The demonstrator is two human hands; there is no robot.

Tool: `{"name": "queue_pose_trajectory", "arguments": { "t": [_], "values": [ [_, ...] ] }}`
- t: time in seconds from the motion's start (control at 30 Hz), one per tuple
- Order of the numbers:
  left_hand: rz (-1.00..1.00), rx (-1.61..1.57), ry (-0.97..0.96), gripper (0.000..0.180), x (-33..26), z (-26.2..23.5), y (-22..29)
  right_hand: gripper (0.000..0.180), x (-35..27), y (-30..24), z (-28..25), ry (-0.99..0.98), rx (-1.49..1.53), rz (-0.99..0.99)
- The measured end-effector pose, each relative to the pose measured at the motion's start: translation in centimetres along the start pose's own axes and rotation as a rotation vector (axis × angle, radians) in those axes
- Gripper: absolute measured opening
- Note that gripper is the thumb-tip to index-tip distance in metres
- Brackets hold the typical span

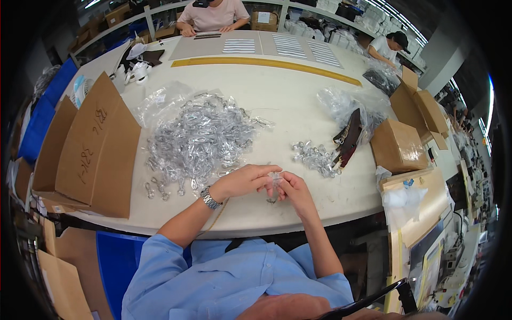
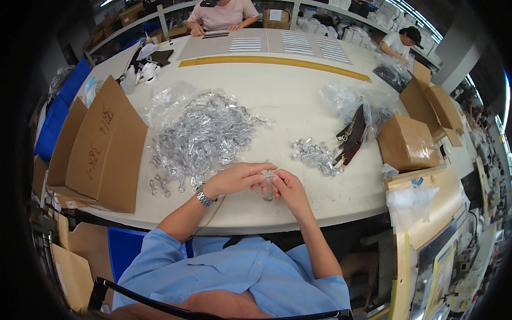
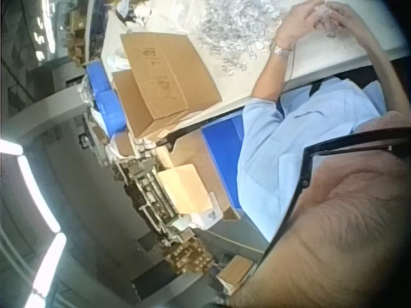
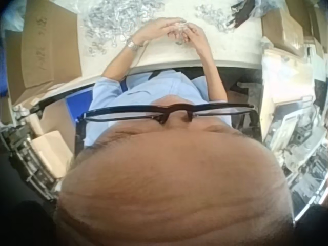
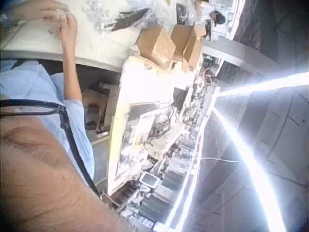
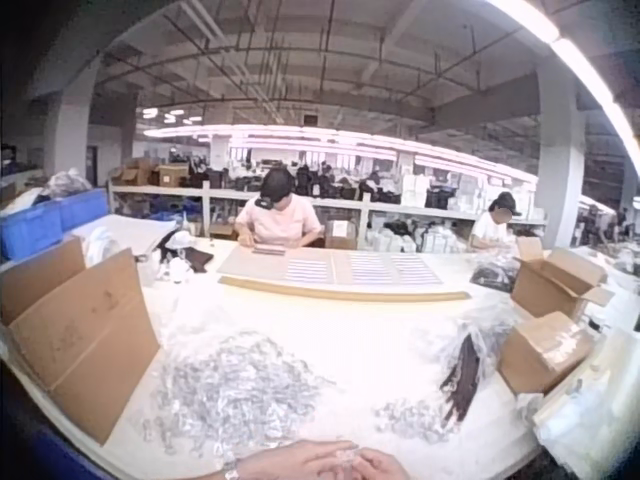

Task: The person attaches metal fasteners to a yellow cord by hand at an assembly table.

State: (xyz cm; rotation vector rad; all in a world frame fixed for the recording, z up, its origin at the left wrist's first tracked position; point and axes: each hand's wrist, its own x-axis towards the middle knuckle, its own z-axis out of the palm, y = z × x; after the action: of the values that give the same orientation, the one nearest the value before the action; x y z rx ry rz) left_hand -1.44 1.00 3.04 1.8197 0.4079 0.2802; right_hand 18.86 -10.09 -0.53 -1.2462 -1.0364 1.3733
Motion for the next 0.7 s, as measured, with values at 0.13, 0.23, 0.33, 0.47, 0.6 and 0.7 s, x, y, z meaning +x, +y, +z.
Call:
{"name": "queue_pose_trajectory", "arguments": {
  "t": [0.13,0.23,0.33,0.47,0.6,0.7],
  "values": [
    [-0.041,-0.041,0.004,0.042,0.0,0.7,-1.6,0.023,0.0,0.5,1.4,0.023,-0.034,-0.011],
    [0.025,-0.039,0.192,0.032,0.8,2.9,-1.5,0.023,-0.1,1.0,1.4,0.065,-0.029,-0.055],
    [0.123,0.188,0.281,0.024,1.0,3.5,-1.7,0.025,-0.3,0.9,1.7,0.093,-0.060,-0.071],
    [0.083,0.250,0.364,0.023,1.1,4.7,-2.3,0.025,-0.5,0.7,2.2,0.144,-0.099,-0.039],
    [0.061,0.285,0.441,0.020,1.7,3.4,-2.5,0.014,-0.1,-1.7,-0.7,0.157,-0.393,0.016],
    [-0.045,0.107,0.480,0.019,1.3,0.9,-2.8,0.019,1.0,-3.5,-3.3,0.373,-1.039,-0.217]
  ]
}}
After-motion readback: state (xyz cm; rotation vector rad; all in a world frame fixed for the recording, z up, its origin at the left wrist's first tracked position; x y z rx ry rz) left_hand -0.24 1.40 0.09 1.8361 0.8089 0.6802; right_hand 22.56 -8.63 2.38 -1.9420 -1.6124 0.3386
